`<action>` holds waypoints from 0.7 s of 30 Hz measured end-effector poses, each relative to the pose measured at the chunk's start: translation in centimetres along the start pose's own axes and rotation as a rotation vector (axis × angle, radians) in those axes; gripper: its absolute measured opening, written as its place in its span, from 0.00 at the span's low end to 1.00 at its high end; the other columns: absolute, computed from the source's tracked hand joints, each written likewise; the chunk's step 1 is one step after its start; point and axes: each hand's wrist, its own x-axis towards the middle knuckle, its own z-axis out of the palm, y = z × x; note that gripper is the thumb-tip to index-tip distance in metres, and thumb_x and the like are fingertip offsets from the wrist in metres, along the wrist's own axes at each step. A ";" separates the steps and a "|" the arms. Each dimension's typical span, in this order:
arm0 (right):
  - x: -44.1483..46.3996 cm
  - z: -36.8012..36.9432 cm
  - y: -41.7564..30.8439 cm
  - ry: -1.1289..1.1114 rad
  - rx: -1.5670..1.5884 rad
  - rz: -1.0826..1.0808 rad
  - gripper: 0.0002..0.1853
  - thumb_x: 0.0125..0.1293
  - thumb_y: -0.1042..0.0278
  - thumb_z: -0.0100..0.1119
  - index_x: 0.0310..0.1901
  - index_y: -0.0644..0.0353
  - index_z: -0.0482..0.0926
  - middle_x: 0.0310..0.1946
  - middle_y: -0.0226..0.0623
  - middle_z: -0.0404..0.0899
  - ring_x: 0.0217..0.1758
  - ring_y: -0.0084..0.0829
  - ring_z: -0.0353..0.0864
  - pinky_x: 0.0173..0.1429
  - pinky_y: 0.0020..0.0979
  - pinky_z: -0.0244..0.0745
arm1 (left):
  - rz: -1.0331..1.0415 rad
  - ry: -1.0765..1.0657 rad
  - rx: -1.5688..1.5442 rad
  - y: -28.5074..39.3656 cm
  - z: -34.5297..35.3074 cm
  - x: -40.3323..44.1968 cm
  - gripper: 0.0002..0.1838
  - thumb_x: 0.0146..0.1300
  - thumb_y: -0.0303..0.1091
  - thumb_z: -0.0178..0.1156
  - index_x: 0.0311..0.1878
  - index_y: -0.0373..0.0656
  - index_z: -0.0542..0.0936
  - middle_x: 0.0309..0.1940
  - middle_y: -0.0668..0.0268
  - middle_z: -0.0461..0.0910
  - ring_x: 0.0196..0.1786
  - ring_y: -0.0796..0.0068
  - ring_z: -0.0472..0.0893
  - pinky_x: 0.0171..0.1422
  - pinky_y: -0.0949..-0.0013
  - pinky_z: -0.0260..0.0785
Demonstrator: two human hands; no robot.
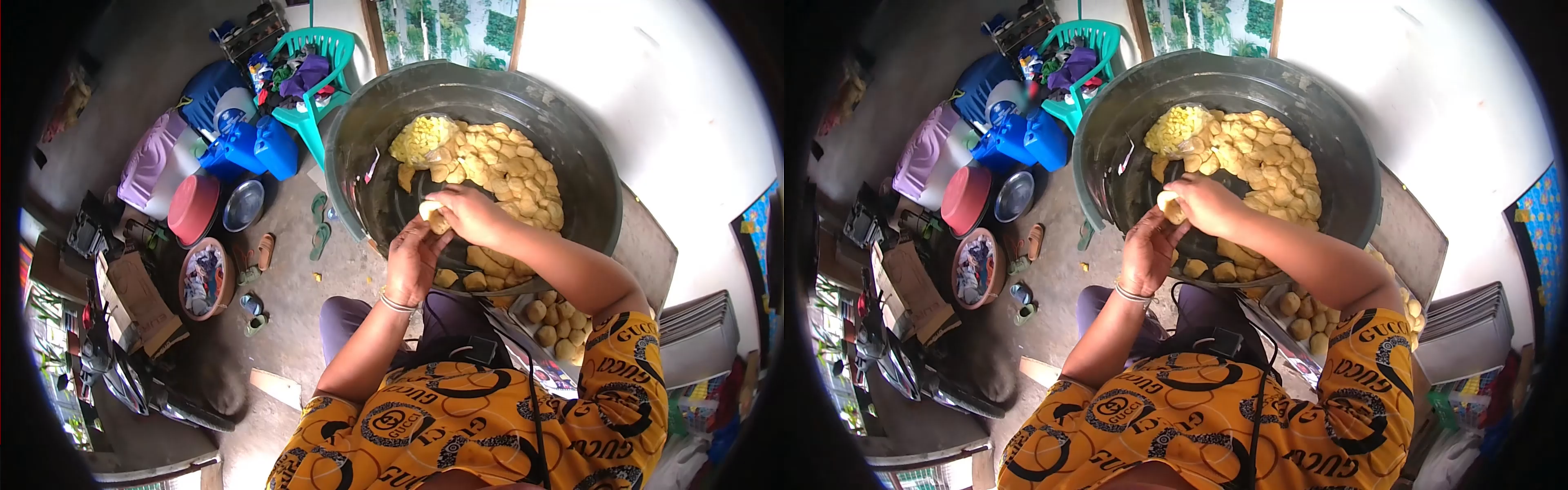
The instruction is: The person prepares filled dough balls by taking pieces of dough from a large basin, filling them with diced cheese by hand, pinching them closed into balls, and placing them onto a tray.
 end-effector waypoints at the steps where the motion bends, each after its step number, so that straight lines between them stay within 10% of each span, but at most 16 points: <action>1: -0.2 0.0 -0.4 -0.005 0.005 0.028 0.16 0.58 0.76 0.53 0.49 0.64 0.75 0.41 0.51 0.76 0.45 0.47 0.77 0.49 0.40 0.73 | 0.019 0.007 -0.037 0.0 0.0 0.3 0.16 0.67 0.32 0.47 0.54 0.34 0.72 0.51 0.60 0.76 0.55 0.69 0.75 0.63 0.62 0.67; 13: 0.2 -1.4 -0.9 0.012 0.055 -0.170 0.13 0.59 0.77 0.54 0.46 0.63 0.76 0.35 0.41 0.73 0.37 0.44 0.76 0.40 0.39 0.73 | -0.161 -0.047 -0.145 1.6 -0.5 0.8 0.19 0.71 0.45 0.46 0.51 0.38 0.72 0.49 0.58 0.76 0.53 0.61 0.77 0.62 0.58 0.68; 18: 1.0 -0.7 0.5 0.131 0.169 -0.339 0.19 0.61 0.71 0.58 0.55 0.60 0.74 0.38 0.43 0.74 0.36 0.36 0.75 0.43 0.31 0.75 | -0.117 -0.069 -0.249 2.2 -0.7 1.0 0.14 0.68 0.35 0.53 0.51 0.36 0.73 0.51 0.60 0.76 0.54 0.68 0.76 0.60 0.62 0.72; 21: 0.5 -3.1 -2.8 0.018 0.328 0.098 0.27 0.61 0.63 0.62 0.62 0.57 0.69 0.44 0.45 0.75 0.41 0.27 0.76 0.44 0.27 0.75 | 0.040 -0.038 -0.126 2.6 -0.5 0.9 0.15 0.68 0.35 0.53 0.52 0.36 0.73 0.51 0.59 0.76 0.55 0.67 0.76 0.61 0.63 0.71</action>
